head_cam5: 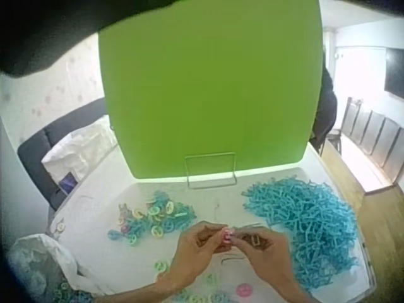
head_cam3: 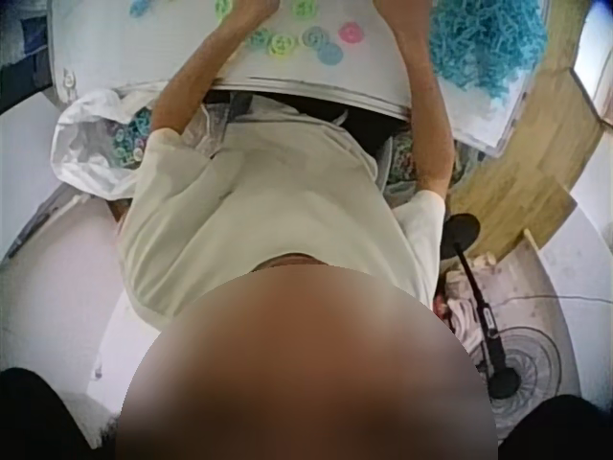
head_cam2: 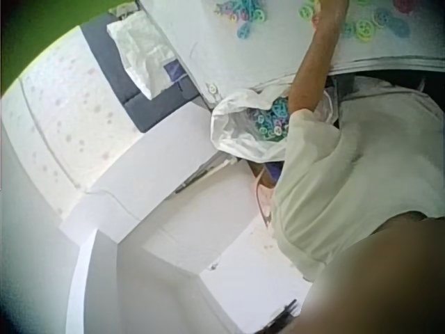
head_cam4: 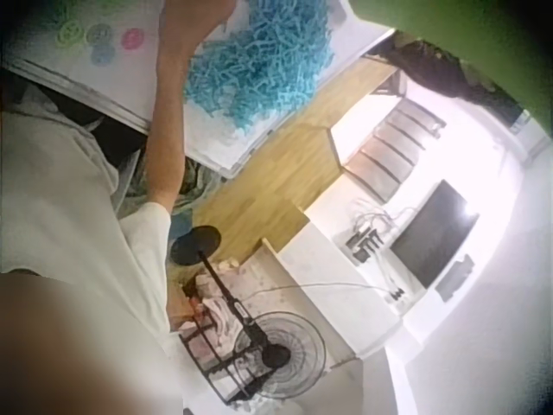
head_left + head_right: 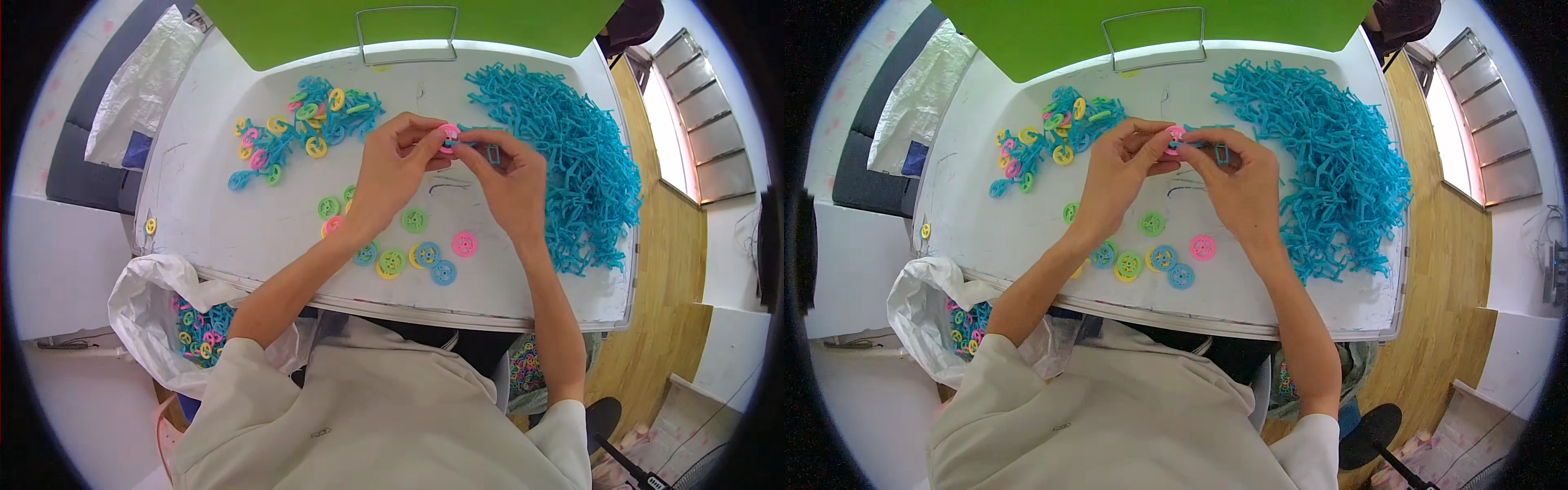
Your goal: Connecting small circular plastic toy parts with smiley faces together.
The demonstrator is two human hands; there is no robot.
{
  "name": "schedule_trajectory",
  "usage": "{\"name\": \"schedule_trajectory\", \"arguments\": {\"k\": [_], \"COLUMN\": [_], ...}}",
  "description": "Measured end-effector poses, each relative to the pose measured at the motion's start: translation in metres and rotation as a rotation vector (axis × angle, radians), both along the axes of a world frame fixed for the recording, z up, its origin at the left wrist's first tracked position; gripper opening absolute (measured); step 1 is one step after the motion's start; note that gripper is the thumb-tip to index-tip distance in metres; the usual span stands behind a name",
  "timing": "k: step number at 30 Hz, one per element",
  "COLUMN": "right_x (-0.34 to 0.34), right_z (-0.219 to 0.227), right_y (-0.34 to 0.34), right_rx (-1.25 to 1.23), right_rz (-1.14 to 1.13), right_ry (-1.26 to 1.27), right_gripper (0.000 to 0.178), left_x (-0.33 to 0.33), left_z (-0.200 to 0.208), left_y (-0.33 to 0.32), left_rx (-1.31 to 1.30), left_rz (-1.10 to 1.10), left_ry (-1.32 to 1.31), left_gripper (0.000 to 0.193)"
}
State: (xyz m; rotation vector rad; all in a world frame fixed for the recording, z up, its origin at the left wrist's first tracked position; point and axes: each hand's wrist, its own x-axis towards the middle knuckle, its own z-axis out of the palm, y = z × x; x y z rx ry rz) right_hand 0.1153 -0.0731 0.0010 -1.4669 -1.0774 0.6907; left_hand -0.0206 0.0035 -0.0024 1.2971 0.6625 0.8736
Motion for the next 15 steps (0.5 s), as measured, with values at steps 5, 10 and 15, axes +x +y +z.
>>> {"name": "schedule_trajectory", "arguments": {"k": [5,10,15], "right_x": [0.001,-0.005,-0.018], "right_z": [-0.003,-0.006,-0.004], "right_y": [0.001,0.002,0.000], "right_rx": [0.013,0.045,0.159], "right_rz": [-0.046,-0.085,-0.198], "right_ry": [0.144,0.245,0.020], "right_gripper": [0.020,0.020,0.016], "left_x": [0.004,0.005,0.000], "left_z": [-0.006,-0.004,-0.002], "left_y": [-0.004,-0.011,-0.005], "left_rx": [0.041,0.120,0.013], "left_rz": [0.004,0.067,0.012], "left_ry": [-0.046,-0.010,-0.047], "left_gripper": [0.018,0.016,0.017]}}
